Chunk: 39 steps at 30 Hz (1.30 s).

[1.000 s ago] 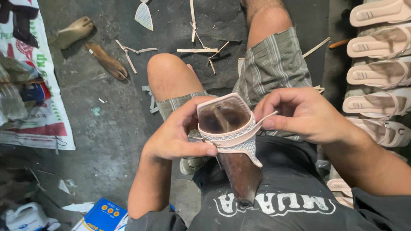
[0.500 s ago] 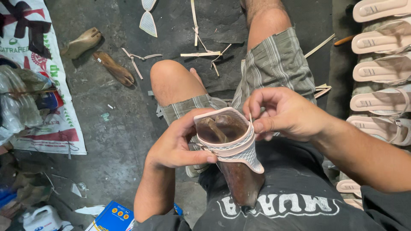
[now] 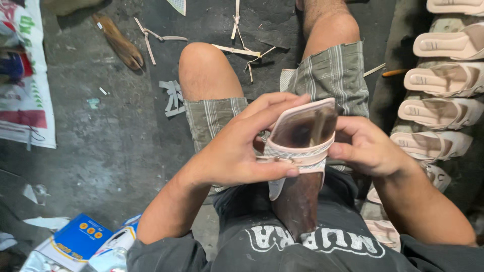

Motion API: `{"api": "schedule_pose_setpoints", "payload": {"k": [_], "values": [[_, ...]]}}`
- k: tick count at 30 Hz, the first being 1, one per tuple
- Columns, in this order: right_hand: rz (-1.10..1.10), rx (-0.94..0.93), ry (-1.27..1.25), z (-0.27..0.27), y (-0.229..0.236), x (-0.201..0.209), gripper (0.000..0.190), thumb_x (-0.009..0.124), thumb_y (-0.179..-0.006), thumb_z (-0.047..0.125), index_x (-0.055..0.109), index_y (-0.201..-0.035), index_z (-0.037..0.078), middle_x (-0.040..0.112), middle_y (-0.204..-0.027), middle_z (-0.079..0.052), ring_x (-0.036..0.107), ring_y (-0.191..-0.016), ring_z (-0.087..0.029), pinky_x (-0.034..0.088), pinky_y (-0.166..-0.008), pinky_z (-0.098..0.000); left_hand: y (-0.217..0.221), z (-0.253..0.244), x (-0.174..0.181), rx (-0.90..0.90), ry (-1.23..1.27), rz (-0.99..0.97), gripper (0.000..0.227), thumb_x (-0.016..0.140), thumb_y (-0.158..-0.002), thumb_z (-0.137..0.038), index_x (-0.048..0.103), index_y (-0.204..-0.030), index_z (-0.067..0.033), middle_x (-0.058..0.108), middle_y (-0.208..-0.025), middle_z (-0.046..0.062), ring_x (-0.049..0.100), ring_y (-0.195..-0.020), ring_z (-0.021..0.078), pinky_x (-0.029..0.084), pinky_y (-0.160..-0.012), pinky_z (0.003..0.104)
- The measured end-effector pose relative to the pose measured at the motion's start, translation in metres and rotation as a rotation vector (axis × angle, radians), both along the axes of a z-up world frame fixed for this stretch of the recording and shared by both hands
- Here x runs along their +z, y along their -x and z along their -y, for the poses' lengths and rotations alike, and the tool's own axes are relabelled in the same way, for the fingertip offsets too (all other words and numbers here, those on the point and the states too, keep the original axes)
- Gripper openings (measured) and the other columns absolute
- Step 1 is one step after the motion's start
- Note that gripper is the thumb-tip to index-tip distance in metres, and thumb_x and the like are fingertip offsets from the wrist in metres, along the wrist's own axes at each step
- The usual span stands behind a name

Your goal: The person sits on the floor and assembles sandals by attaching straps to the sole using a wooden last and a hammer. They pick up a sole, place it on the last, attach a strap, and hammer it into place, repeating this process for multiple units.

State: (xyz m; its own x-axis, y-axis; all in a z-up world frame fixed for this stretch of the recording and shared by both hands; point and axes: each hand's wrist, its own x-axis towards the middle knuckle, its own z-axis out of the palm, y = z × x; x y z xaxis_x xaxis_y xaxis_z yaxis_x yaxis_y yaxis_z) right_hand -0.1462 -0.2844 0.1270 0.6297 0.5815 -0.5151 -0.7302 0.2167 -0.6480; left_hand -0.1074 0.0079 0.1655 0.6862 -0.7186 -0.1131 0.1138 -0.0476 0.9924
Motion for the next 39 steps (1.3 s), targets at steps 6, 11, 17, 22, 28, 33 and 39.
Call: {"api": "schedule_pose_setpoints", "payload": {"k": [6,11,17,22,28,33,39], "values": [[0.359,-0.172,0.083,0.017,-0.012,0.002,0.076,0.09,-0.083,0.042,0.058,-0.134,-0.005,0.071,-0.121,-0.015,0.071,-0.109,-0.02,0.059,-0.095,-0.0329,0.014,0.038,-0.016,0.263,0.185,0.027,0.083,0.091,-0.084,-0.03,0.043,-0.148,-0.0045,0.045,-0.15,0.01,0.054,-0.138,0.0167,0.06,-0.109,0.032],[0.418,-0.385,0.216,0.012,-0.006,-0.011,0.051,0.09,-0.093,0.038,0.064,-0.108,-0.004,0.071,-0.095,-0.009,0.066,-0.082,-0.012,0.053,-0.076,-0.0224,0.029,0.041,-0.043,0.375,0.053,-0.059,0.045,0.09,-0.081,-0.028,0.06,-0.101,-0.0022,0.066,-0.115,0.008,0.066,-0.1,0.0129,0.059,-0.088,0.031],[0.417,-0.402,0.259,0.018,-0.004,-0.03,0.051,0.089,-0.094,0.04,0.064,-0.103,-0.003,0.07,-0.089,-0.008,0.064,-0.075,-0.011,0.05,-0.071,-0.0208,0.042,0.034,-0.072,0.315,0.426,-0.44,0.022,0.066,-0.106,-0.023,0.061,-0.104,-0.0016,0.069,-0.118,0.008,0.065,-0.102,0.0094,0.058,-0.088,0.027],[0.426,-0.398,0.269,0.021,-0.003,-0.03,0.053,0.089,-0.093,0.042,0.065,-0.103,-0.004,0.07,-0.089,-0.009,0.065,-0.075,-0.012,0.052,-0.071,-0.0226,0.043,0.038,-0.077,0.305,0.416,-0.569,0.02,0.065,-0.104,-0.024,0.061,-0.099,-0.0046,0.072,-0.116,0.008,0.068,-0.097,0.0085,0.062,-0.075,0.027],[0.452,-0.395,0.259,0.016,-0.001,-0.024,0.054,0.089,-0.092,0.042,0.064,-0.103,-0.004,0.072,-0.094,-0.014,0.069,-0.079,-0.017,0.056,-0.075,-0.0269,0.042,0.04,-0.077,0.286,0.42,-0.57,0.02,0.068,-0.102,-0.023,0.063,-0.099,-0.0044,0.074,-0.113,0.007,0.07,-0.096,0.0097,0.064,-0.074,0.028],[0.466,-0.389,0.252,0.017,-0.001,-0.022,0.054,0.089,-0.093,0.042,0.064,-0.102,-0.004,0.072,-0.095,-0.016,0.069,-0.079,-0.018,0.057,-0.075,-0.0279,0.043,0.042,-0.077,0.3,0.433,-0.547,0.02,0.068,-0.103,-0.023,0.063,-0.1,-0.0037,0.074,-0.113,0.008,0.07,-0.097,0.0098,0.064,-0.076,0.028],[0.477,-0.385,0.247,0.018,-0.002,-0.024,0.053,0.089,-0.093,0.042,0.065,-0.1,-0.004,0.072,-0.092,-0.015,0.069,-0.078,-0.018,0.056,-0.075,-0.0276,0.043,0.039,-0.068,0.329,0.373,-0.5,0.02,0.067,-0.103,-0.023,0.064,-0.101,-0.0033,0.076,-0.11,0.007,0.069,-0.094,0.0074,0.059,-0.073,0.025]]}}
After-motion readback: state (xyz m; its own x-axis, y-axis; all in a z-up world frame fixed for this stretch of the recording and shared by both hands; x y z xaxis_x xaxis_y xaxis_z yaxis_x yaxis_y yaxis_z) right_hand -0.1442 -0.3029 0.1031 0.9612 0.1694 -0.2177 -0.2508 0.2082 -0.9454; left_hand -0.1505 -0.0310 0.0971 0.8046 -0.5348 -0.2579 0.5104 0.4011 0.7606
